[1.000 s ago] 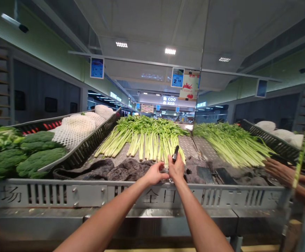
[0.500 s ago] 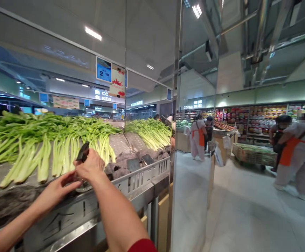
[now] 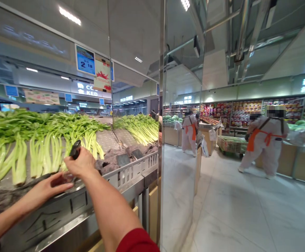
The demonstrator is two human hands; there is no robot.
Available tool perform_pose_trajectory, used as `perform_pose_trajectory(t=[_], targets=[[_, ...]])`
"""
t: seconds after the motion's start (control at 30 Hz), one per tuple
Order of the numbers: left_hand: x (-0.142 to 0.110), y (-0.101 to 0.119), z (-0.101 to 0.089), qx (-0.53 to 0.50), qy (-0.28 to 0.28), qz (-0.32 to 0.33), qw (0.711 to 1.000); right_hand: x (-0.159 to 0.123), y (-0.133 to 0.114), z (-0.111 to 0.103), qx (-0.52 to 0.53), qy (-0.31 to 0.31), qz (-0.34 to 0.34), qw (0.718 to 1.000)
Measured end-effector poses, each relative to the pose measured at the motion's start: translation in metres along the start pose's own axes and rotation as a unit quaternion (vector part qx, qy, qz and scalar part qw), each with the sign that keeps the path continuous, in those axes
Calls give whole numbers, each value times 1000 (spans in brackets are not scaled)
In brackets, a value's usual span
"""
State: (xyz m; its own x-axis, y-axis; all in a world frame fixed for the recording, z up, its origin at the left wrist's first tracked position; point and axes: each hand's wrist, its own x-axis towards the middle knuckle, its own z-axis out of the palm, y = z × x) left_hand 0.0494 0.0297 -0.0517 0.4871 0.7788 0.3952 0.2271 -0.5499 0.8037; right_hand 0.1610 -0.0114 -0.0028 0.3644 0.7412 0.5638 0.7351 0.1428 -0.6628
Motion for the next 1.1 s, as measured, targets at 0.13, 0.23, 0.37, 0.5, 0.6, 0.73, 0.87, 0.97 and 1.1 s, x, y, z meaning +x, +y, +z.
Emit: perform_pose_trajectory(t=[0.13, 0.23, 0.37, 0.5, 0.6, 0.73, 0.87, 0.97, 1.1], targets=[[-6, 3, -5, -17, -70, 1, 997, -3, 0, 2, 14, 11, -12, 1000], [-17, 10, -5, -27, -70, 23, 997, -7, 1, 4, 46, 32, -22, 998], [-21, 10, -1, -29, -41, 35, 998, -5, 7, 7, 60, 55, -34, 996], [-21, 1, 4, -66, -22, 21, 997, -2, 12, 9, 35, 54, -54, 996], [-22, -4, 7, -73, -15, 14, 997, -3, 12, 8, 9, 53, -56, 997], [-22, -7, 9, -53, -4, 12, 998, -3, 13, 7, -12, 56, -53, 997], [-22, -9, 10, -45, 1, 4, 999, -4, 14, 8, -9, 54, -45, 997], [-22, -9, 11, -57, 0, -11, 998, -4, 15, 8, 8, 40, -38, 998], [-23, -6, 10, -67, -2, -22, 998, -4, 15, 8, 24, 38, -34, 998]])
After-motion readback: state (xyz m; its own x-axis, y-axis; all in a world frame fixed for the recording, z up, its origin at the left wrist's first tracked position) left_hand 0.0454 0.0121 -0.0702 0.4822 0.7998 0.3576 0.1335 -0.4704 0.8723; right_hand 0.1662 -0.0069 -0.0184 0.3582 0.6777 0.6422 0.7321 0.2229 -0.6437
